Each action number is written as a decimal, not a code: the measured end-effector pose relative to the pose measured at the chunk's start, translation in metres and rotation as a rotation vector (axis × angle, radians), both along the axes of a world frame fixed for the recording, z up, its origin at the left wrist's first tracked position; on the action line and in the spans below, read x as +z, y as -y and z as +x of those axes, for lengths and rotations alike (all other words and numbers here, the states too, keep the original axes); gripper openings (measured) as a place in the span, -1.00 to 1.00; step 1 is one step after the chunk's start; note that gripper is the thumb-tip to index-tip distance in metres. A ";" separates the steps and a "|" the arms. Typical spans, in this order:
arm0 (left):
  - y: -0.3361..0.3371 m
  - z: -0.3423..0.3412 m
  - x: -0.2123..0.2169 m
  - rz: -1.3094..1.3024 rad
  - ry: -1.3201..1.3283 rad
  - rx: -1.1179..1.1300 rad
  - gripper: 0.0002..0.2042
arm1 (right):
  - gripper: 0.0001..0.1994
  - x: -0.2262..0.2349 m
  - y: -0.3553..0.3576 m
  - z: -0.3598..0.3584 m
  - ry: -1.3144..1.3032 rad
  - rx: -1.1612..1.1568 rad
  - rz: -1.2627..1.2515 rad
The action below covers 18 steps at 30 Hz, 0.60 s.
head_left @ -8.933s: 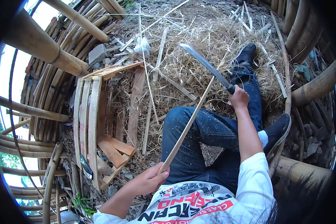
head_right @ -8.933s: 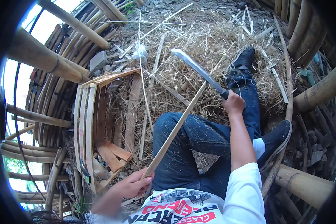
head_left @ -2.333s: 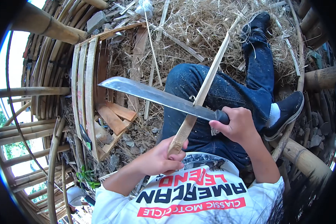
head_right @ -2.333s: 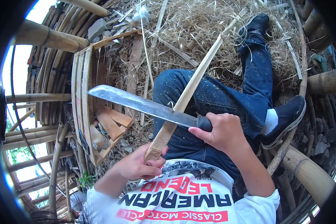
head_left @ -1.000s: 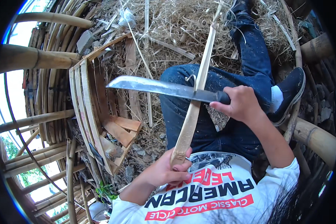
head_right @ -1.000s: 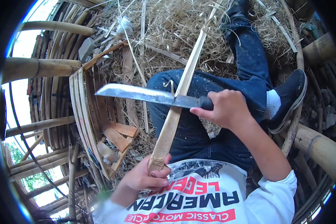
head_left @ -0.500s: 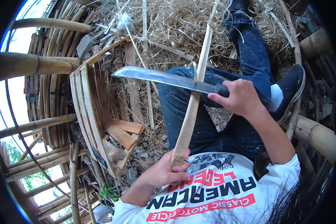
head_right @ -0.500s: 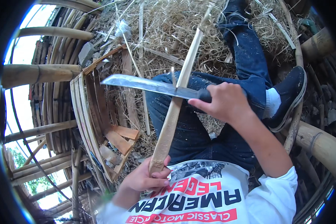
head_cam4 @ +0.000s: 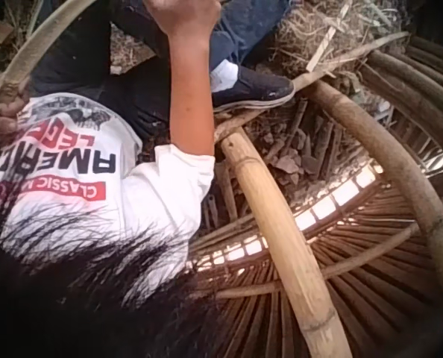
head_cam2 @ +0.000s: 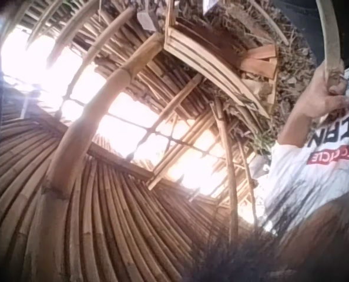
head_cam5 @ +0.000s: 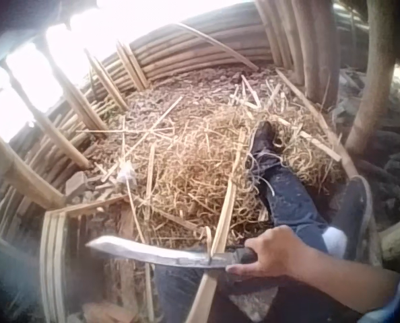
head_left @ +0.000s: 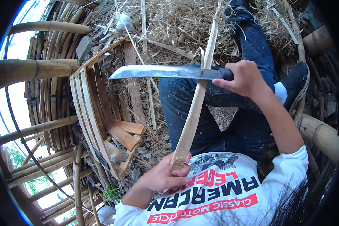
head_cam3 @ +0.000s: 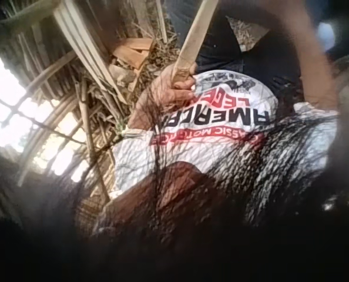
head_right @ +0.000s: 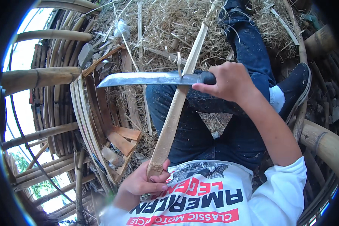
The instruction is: The person uses a large knife to scrape and smooth the surface of a thin wooden slat, handling the slat by hand and removing wood shavings.
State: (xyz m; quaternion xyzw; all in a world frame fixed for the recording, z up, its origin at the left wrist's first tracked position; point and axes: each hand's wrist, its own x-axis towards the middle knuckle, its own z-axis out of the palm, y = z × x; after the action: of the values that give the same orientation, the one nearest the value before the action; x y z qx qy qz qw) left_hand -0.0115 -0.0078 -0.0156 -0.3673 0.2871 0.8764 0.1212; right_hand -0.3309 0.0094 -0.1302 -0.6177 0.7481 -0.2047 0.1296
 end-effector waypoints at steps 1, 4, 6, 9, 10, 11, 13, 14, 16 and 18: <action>0.002 0.002 0.000 -0.037 -0.034 -0.031 -0.58 | -0.35 -0.001 -0.001 0.005 0.032 -0.013 -0.029; 0.006 0.002 -0.005 -0.054 -0.041 -0.053 -0.59 | -0.35 0.000 -0.006 0.021 0.057 0.023 -0.079; 0.006 0.001 -0.011 -0.035 -0.008 -0.039 -0.60 | -0.34 0.006 -0.012 0.047 0.047 0.018 -0.068; 0.006 0.000 -0.013 -0.032 -0.011 -0.007 -0.61 | -0.34 0.015 -0.015 0.054 0.075 0.104 -0.053; 0.008 0.000 -0.008 -0.034 -0.021 -0.020 -0.61 | -0.33 0.013 -0.014 0.047 0.080 0.135 -0.098; 0.010 0.001 -0.003 -0.039 -0.031 -0.028 -0.61 | -0.33 0.010 -0.012 0.037 0.086 0.169 -0.145; 0.010 0.006 0.009 0.054 -0.017 0.055 -0.60 | -0.32 -0.009 -0.004 0.002 0.072 0.011 -0.060; 0.013 0.007 0.010 0.143 -0.011 0.133 -0.60 | -0.32 -0.012 0.000 -0.022 0.044 -0.078 0.107; 0.016 0.006 0.010 0.111 0.003 0.089 -0.61 | -0.31 -0.018 -0.004 -0.048 0.035 -0.297 0.194; 0.016 0.006 0.012 0.149 0.000 -0.002 -0.61 | -0.30 -0.020 -0.007 -0.063 -0.031 -0.342 0.221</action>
State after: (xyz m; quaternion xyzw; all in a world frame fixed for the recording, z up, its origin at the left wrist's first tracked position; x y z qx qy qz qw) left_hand -0.0053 -0.0235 -0.0035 -0.3568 0.2213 0.8952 0.1493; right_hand -0.3940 0.0164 -0.1504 -0.4667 0.8621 -0.1309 0.1481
